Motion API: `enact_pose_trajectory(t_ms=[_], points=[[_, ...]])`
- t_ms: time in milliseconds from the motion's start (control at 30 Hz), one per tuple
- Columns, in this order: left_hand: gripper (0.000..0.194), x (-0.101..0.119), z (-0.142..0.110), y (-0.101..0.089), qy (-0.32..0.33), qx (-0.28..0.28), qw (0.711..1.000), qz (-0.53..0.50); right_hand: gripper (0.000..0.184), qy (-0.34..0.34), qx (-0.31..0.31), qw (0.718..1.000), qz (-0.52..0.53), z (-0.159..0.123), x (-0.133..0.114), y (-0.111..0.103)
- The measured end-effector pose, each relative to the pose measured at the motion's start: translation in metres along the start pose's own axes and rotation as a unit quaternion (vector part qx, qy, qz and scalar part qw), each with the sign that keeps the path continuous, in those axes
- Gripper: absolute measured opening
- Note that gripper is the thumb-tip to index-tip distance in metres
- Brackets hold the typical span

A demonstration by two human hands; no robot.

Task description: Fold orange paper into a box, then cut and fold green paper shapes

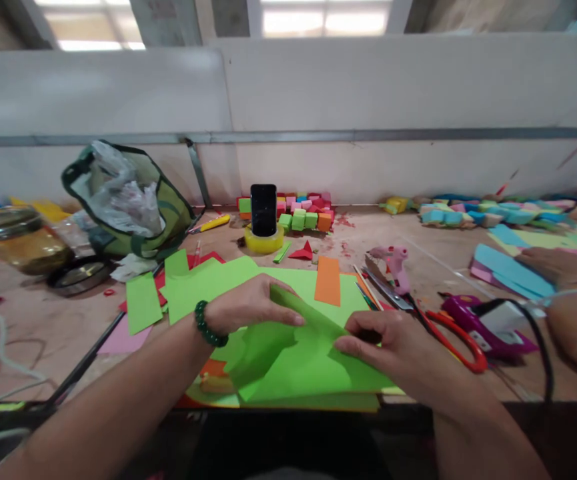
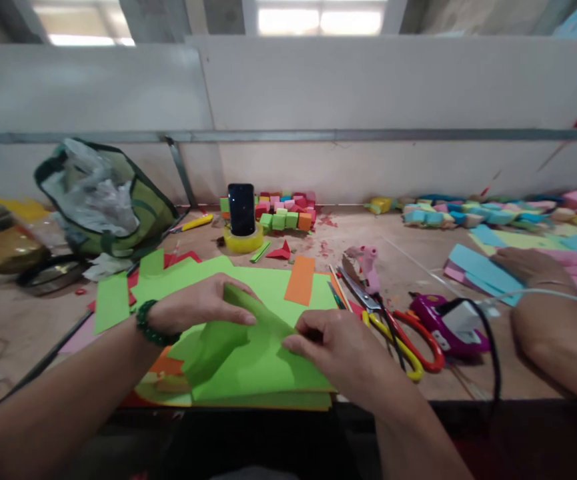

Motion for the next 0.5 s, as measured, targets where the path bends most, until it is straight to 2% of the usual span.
enact_pose_trajectory(t_ms=[67,167,333,500], points=[[0.025,-0.003,0.006,0.004,-0.037,-0.050,0.996,-0.071,0.033,0.001,-0.010,1.000,0.005,0.001,-0.001,0.002],[0.024,-0.013,0.011,0.010,-0.080,-0.053,0.986,-0.133,0.034,0.004,-0.023,1.000,0.011,0.002,0.000,0.005],[0.023,-0.024,0.015,0.012,-0.060,-0.054,0.983,-0.162,0.036,0.022,-0.042,0.999,0.011,0.003,0.001,0.007],[0.021,-0.028,0.015,0.012,-0.058,-0.055,0.984,-0.161,0.037,0.013,-0.045,0.999,0.003,0.007,0.002,0.008]])
Point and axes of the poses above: each hand's wrist, its own z-axis towards the middle knuckle, its own y-axis out of the palm, x = y × z, the point moved 2 cm from there along z, towards the middle knuckle, and after that the axes turned 3 degrees about -y, right-handed, at the moved point
